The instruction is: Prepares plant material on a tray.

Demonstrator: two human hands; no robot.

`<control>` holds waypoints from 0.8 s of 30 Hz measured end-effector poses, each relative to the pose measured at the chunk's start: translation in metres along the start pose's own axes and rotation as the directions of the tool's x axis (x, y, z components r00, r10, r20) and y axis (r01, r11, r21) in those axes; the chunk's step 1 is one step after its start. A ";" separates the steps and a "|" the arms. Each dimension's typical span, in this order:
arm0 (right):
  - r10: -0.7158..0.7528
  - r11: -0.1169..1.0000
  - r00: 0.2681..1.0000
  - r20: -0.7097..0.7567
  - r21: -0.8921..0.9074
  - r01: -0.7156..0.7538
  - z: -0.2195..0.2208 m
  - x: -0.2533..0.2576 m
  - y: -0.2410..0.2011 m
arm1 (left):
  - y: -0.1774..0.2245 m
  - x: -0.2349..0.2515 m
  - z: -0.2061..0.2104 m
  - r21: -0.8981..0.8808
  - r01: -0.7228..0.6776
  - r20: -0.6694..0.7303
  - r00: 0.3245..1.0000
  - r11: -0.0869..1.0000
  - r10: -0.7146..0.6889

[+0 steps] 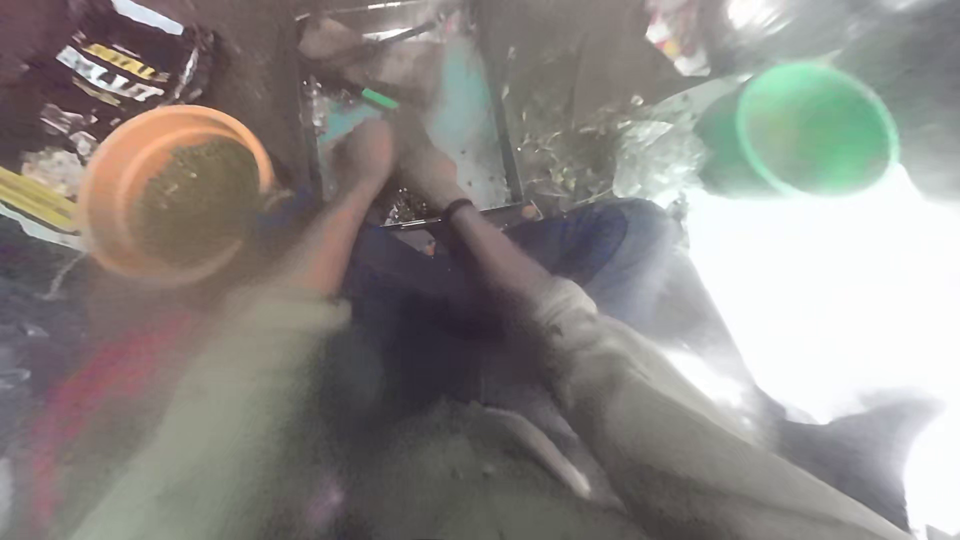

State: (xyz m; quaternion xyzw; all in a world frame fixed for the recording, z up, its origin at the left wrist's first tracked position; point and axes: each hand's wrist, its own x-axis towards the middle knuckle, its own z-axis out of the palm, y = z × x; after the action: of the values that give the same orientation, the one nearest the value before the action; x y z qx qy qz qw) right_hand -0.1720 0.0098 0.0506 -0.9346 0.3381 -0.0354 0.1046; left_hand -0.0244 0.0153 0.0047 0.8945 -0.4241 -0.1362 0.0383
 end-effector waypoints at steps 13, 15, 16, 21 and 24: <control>0.275 0.943 0.851 0.447 0.047 -0.330 0.055 -0.003 0.010 | 0.005 0.007 -0.003 0.014 -0.020 0.051 0.999 1.000 0.020; 0.299 0.933 0.837 0.457 0.045 -0.358 0.051 -0.013 0.016 | 0.004 0.007 0.000 -0.020 -0.012 0.054 0.998 1.000 0.013; 0.312 0.923 0.837 0.449 0.063 -0.379 0.046 -0.015 0.019 | 0.001 0.007 0.001 -0.043 -0.010 0.043 0.999 0.999 0.011; 0.329 0.897 0.851 0.409 0.146 -0.417 0.026 -0.006 0.023 | -0.003 0.006 -0.005 -0.079 -0.015 0.018 1.000 0.997 0.017; 0.290 0.914 0.877 0.383 0.160 -0.373 0.025 -0.001 0.026 | 0.002 -0.002 -0.013 -0.085 0.004 0.023 1.000 0.996 -0.002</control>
State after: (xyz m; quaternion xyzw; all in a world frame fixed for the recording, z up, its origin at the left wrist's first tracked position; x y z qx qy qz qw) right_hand -0.1861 -0.0047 0.0208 -0.8350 0.4636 0.1115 0.2747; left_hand -0.0230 0.0150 0.0180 0.8911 -0.4169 -0.1643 0.0712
